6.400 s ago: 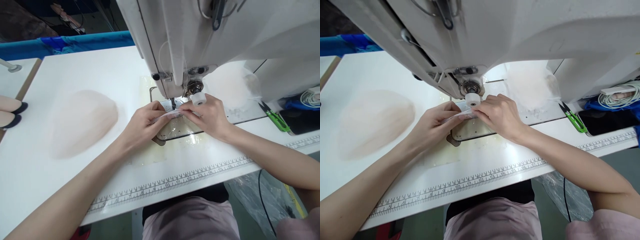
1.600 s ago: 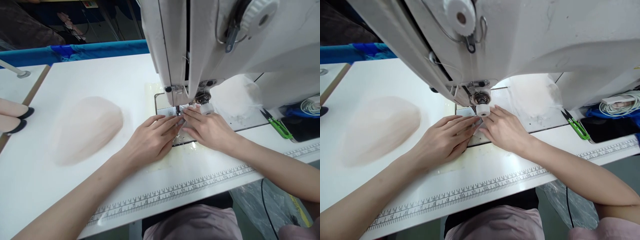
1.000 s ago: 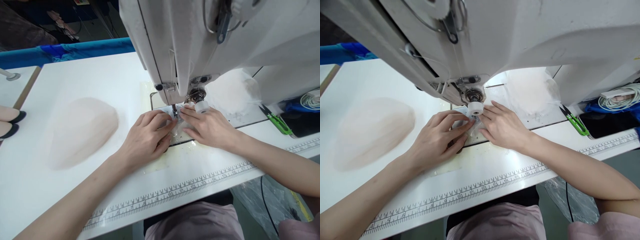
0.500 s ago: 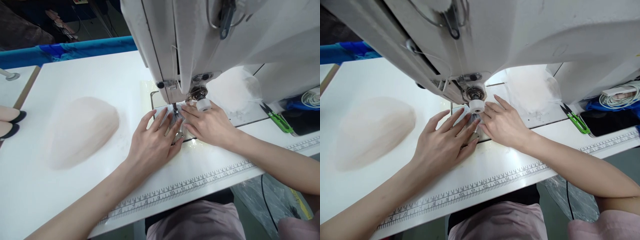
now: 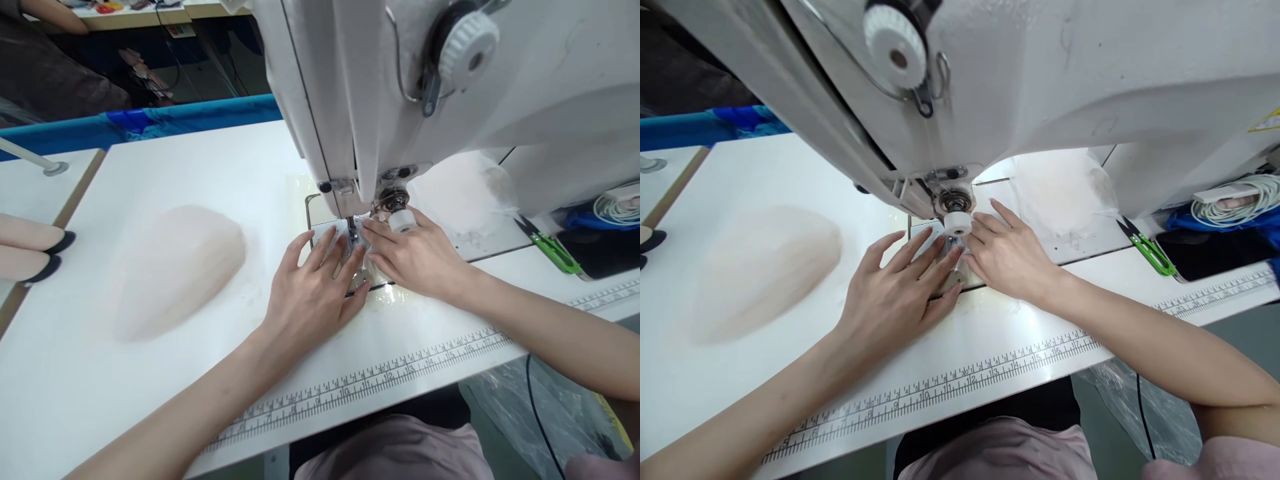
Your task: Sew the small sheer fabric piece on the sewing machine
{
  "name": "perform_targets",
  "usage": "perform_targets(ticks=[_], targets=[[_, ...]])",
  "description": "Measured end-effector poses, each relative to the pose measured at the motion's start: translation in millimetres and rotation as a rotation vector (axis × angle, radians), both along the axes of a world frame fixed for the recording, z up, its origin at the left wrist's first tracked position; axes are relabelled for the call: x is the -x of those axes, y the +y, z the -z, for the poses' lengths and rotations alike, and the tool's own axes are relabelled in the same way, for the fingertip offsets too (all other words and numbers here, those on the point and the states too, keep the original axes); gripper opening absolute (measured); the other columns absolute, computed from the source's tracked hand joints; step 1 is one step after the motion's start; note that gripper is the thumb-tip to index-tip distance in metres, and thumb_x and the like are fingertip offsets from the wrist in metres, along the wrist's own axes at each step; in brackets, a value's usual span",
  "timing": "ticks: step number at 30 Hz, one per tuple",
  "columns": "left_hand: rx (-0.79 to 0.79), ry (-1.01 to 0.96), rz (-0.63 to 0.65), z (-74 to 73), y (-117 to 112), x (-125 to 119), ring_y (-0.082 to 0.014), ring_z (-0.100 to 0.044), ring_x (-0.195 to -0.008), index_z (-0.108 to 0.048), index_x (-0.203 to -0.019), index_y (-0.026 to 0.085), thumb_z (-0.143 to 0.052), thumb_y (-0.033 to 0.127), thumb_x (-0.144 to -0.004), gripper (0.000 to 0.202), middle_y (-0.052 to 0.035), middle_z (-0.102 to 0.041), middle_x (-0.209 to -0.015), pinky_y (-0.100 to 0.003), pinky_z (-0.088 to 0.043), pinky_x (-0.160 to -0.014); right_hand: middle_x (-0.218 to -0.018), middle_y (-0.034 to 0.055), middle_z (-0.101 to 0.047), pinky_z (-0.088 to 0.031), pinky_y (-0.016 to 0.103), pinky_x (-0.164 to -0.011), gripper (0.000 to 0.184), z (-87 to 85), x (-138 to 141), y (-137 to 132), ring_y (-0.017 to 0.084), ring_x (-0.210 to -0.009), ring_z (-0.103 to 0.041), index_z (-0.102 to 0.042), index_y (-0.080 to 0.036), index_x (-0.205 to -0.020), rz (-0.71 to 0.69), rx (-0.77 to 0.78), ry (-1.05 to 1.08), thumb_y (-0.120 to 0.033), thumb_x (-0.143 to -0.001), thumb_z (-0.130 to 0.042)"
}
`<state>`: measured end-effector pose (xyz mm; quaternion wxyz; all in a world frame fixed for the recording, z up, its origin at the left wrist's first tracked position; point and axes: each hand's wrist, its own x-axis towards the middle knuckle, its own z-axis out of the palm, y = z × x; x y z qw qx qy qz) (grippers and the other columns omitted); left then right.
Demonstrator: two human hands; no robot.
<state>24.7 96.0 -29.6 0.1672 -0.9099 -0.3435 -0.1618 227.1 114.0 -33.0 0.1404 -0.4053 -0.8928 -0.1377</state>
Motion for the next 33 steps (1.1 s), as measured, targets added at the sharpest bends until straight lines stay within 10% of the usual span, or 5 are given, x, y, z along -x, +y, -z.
perform_targets(ticks=[14,23,33], targets=[[0.06,-0.133,-0.008,4.1,0,4,-0.0301,-0.057,-0.122,-0.057,-0.124,0.01,-0.052,0.029,-0.091,0.038,-0.0149,-0.068,-0.119,-0.051,-0.041,-0.102,-0.106,0.0101,-0.07,-0.041,0.038,-0.088,0.033,-4.4,-2,-10,0.023,-0.092,-0.061,-0.066,-0.012,-0.104,-0.15,-0.021,0.115,-0.038,-0.091,-0.051],[0.029,-0.154,0.042,4.0,1,8,-0.0298,-0.059,-0.12,-0.063,-0.12,0.015,-0.055,0.023,-0.089,0.034,-0.0107,-0.07,-0.116,-0.052,-0.04,-0.103,-0.093,0.0002,-0.073,-0.041,0.034,-0.081,0.028,0.5,3,-9,0.016,-0.086,-0.062,-0.07,-0.021,-0.089,-0.166,-0.134,0.06,-0.007,-0.092,-0.046],[-0.016,-0.099,0.028,1.0,-2,8,-0.0267,-0.062,-0.115,-0.065,-0.112,0.014,-0.053,0.025,-0.091,0.026,-0.009,-0.072,-0.113,-0.05,-0.042,-0.101,-0.091,-0.0035,-0.074,-0.042,0.032,-0.082,0.028,1.3,1,-9,0.013,-0.084,-0.063,-0.069,-0.021,-0.086,-0.213,-0.217,0.038,-0.007,-0.094,-0.046]])
